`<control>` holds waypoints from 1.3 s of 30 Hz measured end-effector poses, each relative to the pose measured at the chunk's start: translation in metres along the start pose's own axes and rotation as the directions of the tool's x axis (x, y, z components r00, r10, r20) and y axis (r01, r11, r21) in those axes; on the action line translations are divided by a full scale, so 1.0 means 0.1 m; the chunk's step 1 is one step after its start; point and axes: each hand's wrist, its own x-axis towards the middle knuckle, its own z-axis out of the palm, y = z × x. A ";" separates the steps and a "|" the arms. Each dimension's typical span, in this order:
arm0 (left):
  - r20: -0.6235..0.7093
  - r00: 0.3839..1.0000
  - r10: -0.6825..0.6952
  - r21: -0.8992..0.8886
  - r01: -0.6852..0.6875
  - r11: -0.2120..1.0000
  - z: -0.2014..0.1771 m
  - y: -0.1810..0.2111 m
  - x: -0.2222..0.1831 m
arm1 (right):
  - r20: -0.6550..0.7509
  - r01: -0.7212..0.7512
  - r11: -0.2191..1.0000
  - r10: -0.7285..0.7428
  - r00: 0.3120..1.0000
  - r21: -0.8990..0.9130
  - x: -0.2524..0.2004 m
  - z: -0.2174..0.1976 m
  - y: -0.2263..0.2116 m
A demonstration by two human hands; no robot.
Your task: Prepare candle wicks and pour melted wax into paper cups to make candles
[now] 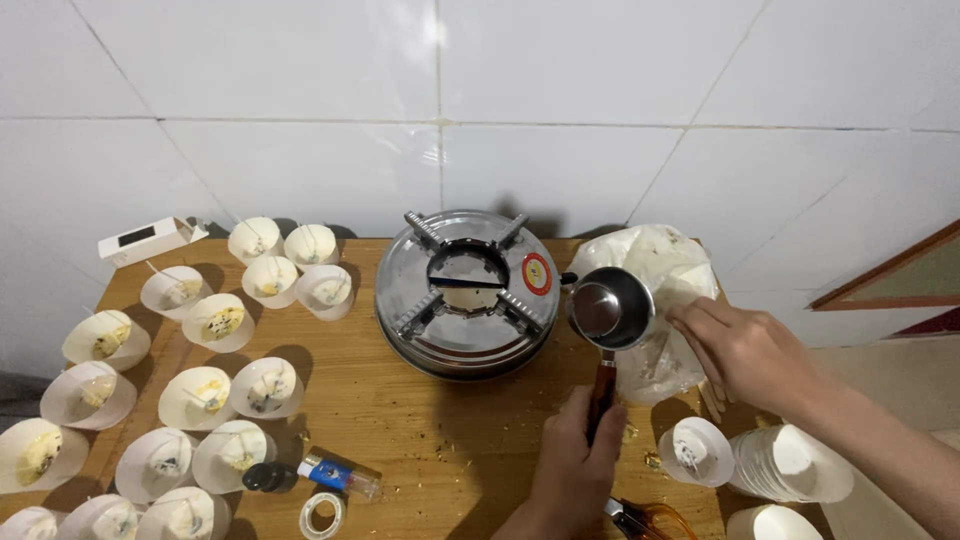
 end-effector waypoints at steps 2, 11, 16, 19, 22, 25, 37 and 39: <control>-0.015 0.999 0.046 0.043 -0.046 0.998 0.04 -0.12 0.02 | 0.117 -0.074 0.997 0.075 0.990 -0.016 -0.03 0.01 0.05; 0.005 1.000 -0.019 0.024 0.018 1.000 0.00 0.00 -0.01 | -0.109 -0.207 0.905 0.179 0.978 -0.371 -0.05 -0.39 0.01; -0.019 0.997 0.071 0.085 -0.069 0.994 0.01 -0.07 0.01 | -0.145 -0.073 0.990 0.056 0.988 -0.120 -0.03 -0.36 -0.13; -0.002 0.999 0.032 0.056 -0.032 0.998 -0.01 -0.03 0.00 | -0.128 0.066 0.997 -0.061 0.990 0.035 0.00 -0.18 -0.11; 0.008 1.000 0.019 0.069 -0.020 0.997 -0.02 0.00 -0.01 | 0.035 -0.132 0.988 0.129 0.991 0.075 0.00 -0.13 -0.15; 0.018 0.998 -0.056 0.024 0.056 0.998 -0.03 0.00 0.02 | -0.191 0.060 0.998 -0.065 0.980 -0.028 0.09 -0.39 -0.33; -0.020 0.999 -0.028 0.005 0.028 1.000 -0.02 -0.04 0.02 | -0.133 -0.112 0.961 0.080 0.988 -0.251 0.02 -0.30 -0.02; -0.024 0.995 0.098 0.057 -0.097 0.994 0.00 -0.10 0.04 | -0.298 -0.117 0.930 0.009 0.955 -0.348 0.01 -0.35 -0.01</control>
